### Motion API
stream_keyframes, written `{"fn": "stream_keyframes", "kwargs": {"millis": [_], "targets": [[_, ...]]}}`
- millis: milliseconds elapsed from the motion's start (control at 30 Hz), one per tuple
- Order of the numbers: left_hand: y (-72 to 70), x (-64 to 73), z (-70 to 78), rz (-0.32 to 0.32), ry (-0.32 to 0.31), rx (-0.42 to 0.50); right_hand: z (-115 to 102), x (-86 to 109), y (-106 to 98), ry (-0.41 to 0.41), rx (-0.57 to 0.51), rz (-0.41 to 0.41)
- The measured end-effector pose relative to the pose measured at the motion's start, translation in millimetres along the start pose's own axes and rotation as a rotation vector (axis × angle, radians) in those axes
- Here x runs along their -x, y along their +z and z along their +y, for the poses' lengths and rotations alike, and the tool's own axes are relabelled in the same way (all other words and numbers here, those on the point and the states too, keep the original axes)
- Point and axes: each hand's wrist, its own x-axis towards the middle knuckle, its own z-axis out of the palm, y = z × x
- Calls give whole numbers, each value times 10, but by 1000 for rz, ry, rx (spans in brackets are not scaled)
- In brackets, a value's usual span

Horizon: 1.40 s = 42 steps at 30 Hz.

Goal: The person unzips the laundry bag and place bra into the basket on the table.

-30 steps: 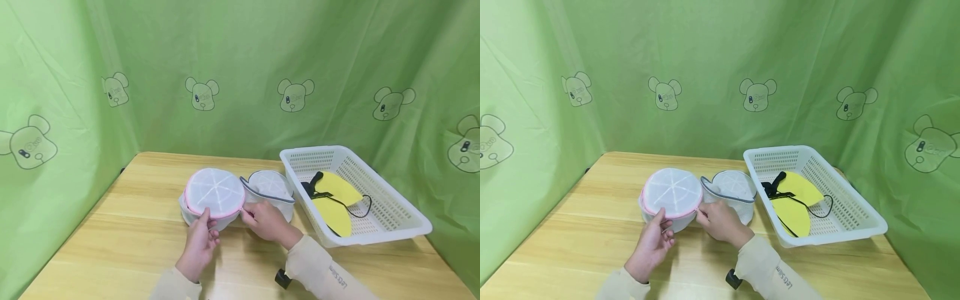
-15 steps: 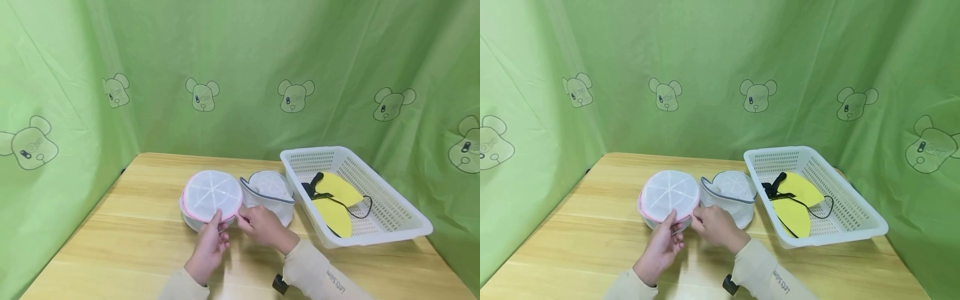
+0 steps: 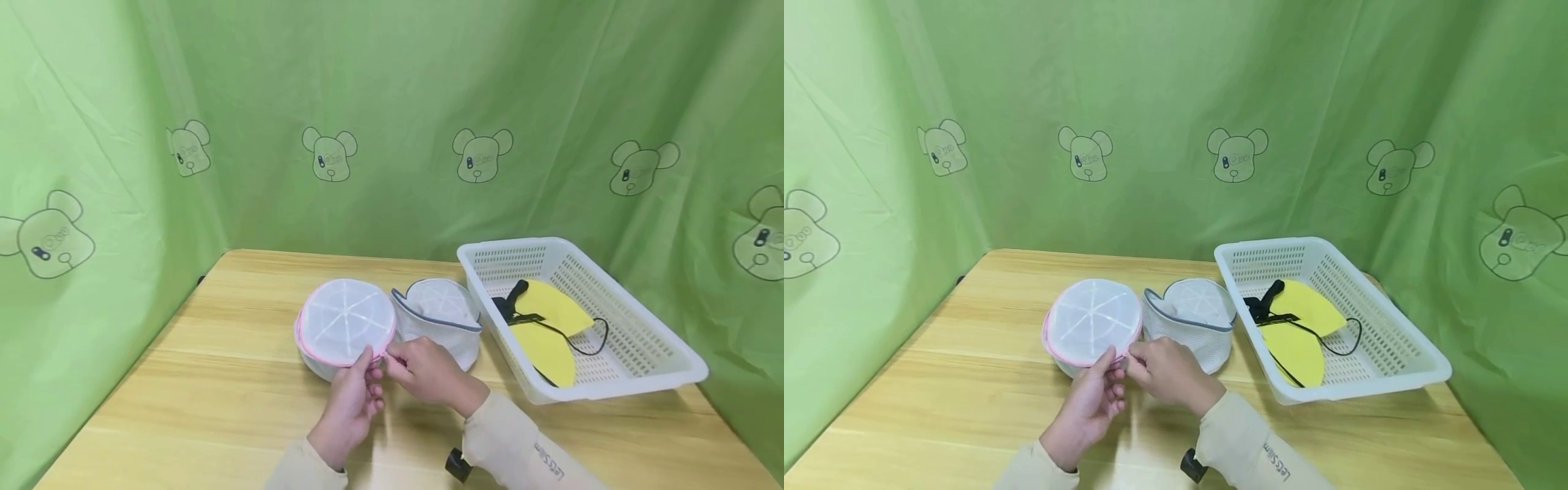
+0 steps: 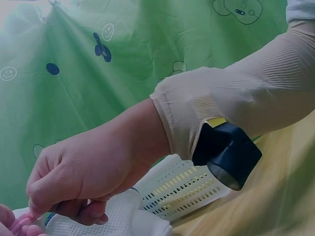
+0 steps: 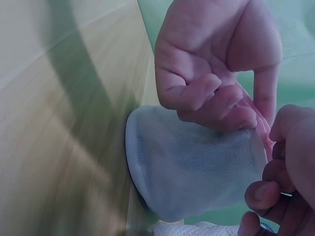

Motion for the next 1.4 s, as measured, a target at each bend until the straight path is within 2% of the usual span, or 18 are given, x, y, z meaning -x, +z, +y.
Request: {"fn": "stream_keyframes", "kwargs": {"millis": [600, 867, 1200, 1400], "targets": [[-66, 0, 41, 21, 11, -4, 75, 10, -4, 21, 44, 5], [-119, 0, 44, 27, 14, 4, 81, 19, 2, 22, 13, -1], [-154, -18, 81, 71, 33, 8, 116, 4, -12, 39, 47, 7], [-169, -21, 108, 64, 32, 18, 124, -10, -20, 35, 52, 10]]}}
